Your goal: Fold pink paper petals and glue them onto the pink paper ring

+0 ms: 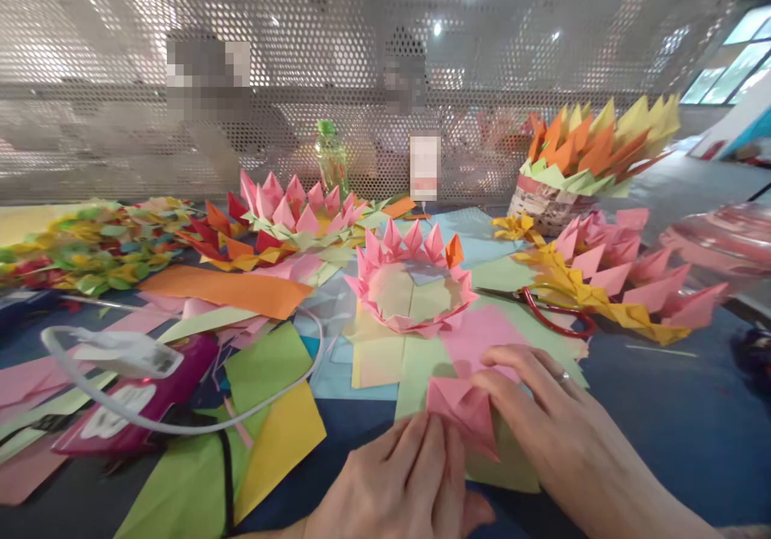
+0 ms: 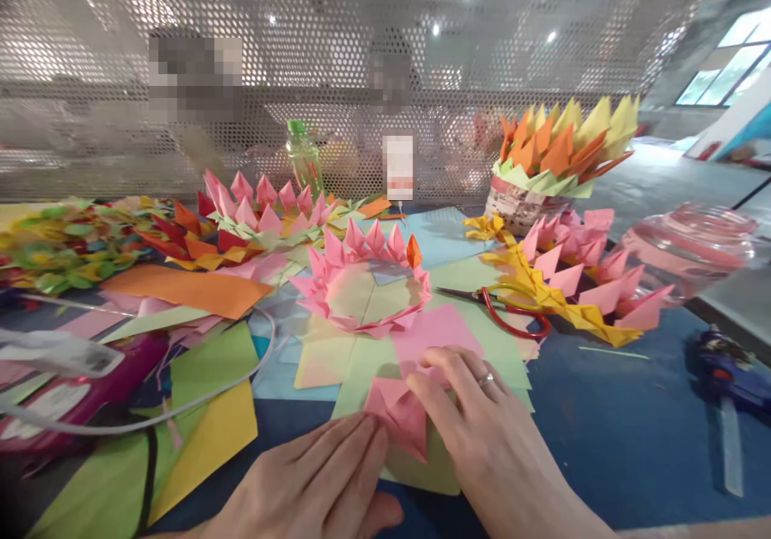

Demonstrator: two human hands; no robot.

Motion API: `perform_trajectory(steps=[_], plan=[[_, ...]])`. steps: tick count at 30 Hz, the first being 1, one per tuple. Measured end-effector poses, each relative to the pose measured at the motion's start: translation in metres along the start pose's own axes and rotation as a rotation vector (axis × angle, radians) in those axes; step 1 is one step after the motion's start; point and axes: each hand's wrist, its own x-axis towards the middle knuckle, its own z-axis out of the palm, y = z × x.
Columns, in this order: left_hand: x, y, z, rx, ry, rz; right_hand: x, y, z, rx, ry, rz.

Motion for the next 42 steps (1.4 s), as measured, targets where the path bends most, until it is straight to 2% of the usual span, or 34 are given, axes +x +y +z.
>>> perform_trajectory(steps=[5, 9, 14, 19, 22, 25, 29, 36, 42], plan=[[0.001, 0.001, 0.002, -0.003, 0.053, -0.035, 0.002, -0.003, -0.003, 0.113, 0.046, -0.072], [0.001, 0.000, -0.003, 0.005, 0.081, -0.063, -0.001, -0.006, -0.004, 0.105, 0.143, -0.145], [-0.001, -0.001, -0.009, -0.057, 0.061, 0.027, -0.013, -0.007, -0.003, -0.006, 0.225, -0.125], [-0.001, 0.001, -0.005, -0.181, 0.001, 0.109, -0.021, -0.011, -0.006, -0.067, 0.237, -0.125], [0.001, 0.002, -0.002, -0.262, -0.061, 0.053, -0.021, -0.013, -0.008, -0.048, 0.205, -0.212], [0.001, 0.002, -0.003, -0.279, -0.069, -0.010, -0.022, -0.011, -0.008, -0.014, 0.173, -0.274], [0.000, 0.003, -0.004, -0.269, -0.066, -0.025, -0.022, -0.005, -0.009, 0.071, 0.100, -0.277], [0.003, -0.002, -0.012, -0.273, -0.133, 0.023, -0.009, 0.010, -0.016, 0.398, -0.214, -0.235], [0.003, -0.008, -0.014, -0.314, -0.144, 0.038, -0.005, 0.010, -0.009, 0.633, -0.299, -0.021]])
